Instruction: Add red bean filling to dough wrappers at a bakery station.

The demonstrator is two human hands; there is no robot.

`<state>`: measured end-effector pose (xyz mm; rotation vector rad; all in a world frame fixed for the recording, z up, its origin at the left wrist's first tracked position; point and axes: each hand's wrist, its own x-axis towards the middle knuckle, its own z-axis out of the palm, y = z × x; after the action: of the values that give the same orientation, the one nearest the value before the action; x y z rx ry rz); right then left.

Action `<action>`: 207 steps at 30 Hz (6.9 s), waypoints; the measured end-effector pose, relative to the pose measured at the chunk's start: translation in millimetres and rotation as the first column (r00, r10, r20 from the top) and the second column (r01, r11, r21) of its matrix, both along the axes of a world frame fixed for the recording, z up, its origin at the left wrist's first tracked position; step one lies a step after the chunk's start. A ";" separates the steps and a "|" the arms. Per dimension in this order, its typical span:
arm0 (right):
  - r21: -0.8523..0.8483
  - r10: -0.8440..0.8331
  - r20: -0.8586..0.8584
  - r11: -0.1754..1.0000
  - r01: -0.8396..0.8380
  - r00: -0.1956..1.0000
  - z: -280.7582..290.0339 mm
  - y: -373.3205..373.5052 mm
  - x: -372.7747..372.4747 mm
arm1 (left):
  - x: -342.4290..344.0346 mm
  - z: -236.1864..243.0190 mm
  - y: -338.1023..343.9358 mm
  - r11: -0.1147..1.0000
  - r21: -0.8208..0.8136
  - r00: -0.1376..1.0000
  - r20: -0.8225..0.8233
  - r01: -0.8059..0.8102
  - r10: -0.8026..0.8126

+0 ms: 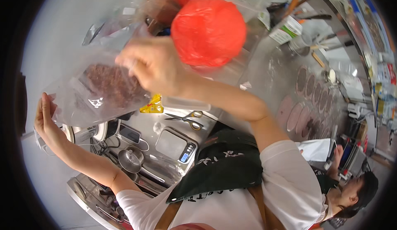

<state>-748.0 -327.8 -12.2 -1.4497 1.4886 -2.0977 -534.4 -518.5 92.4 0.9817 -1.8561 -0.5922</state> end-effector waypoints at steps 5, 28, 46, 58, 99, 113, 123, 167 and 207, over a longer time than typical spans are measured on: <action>0.170 -0.176 0.024 0.971 0.170 0.984 27.0 92.2 -63.2 | -41.0 -15.8 84.3 0.934 0.246 0.966 -0.052 0.258 -0.253; 0.511 -0.559 -0.409 0.514 0.689 0.721 -106.0 302.1 -208.6 | -208.9 -203.2 279.3 0.802 0.282 0.678 0.430 0.527 -0.597; 0.771 0.268 -0.500 0.570 0.283 0.824 -52.9 283.9 -134.0 | -236.7 -186.9 253.5 0.875 -0.005 0.753 0.511 0.484 -0.414; 0.834 0.394 -0.472 -0.092 0.545 0.789 -155.7 146.2 -121.6 | -239.9 -215.3 224.2 0.864 0.053 0.659 0.624 0.501 -0.420; 0.584 -0.316 0.788 0.655 -0.480 0.528 -147.3 190.4 -142.9 | -251.3 -205.3 249.5 0.803 0.014 0.671 0.541 0.596 -0.507; 0.265 -0.116 0.938 0.846 -0.462 0.326 -104.5 217.6 -136.9 | -254.2 -170.3 260.7 0.800 -0.223 0.681 0.674 0.556 -0.286; 0.355 -0.384 0.898 0.921 0.158 0.217 -126.0 440.2 -176.0 | -291.5 -172.9 416.9 0.292 0.101 0.299 -0.067 0.951 -0.952; 0.625 -0.858 -0.371 0.051 0.779 0.355 -326.0 577.0 -308.9 | -501.1 -441.1 651.5 0.289 0.505 0.389 -0.103 0.813 -0.915; 0.375 -0.784 0.620 0.342 0.862 0.041 -341.6 642.7 -277.1 | -484.9 -436.0 747.6 0.139 0.549 0.259 -0.146 0.824 -0.955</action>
<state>-1025.0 314.8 -353.8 0.7291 2.0005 -2.7423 -1019.4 229.2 -343.6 0.0050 -2.4814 -1.9229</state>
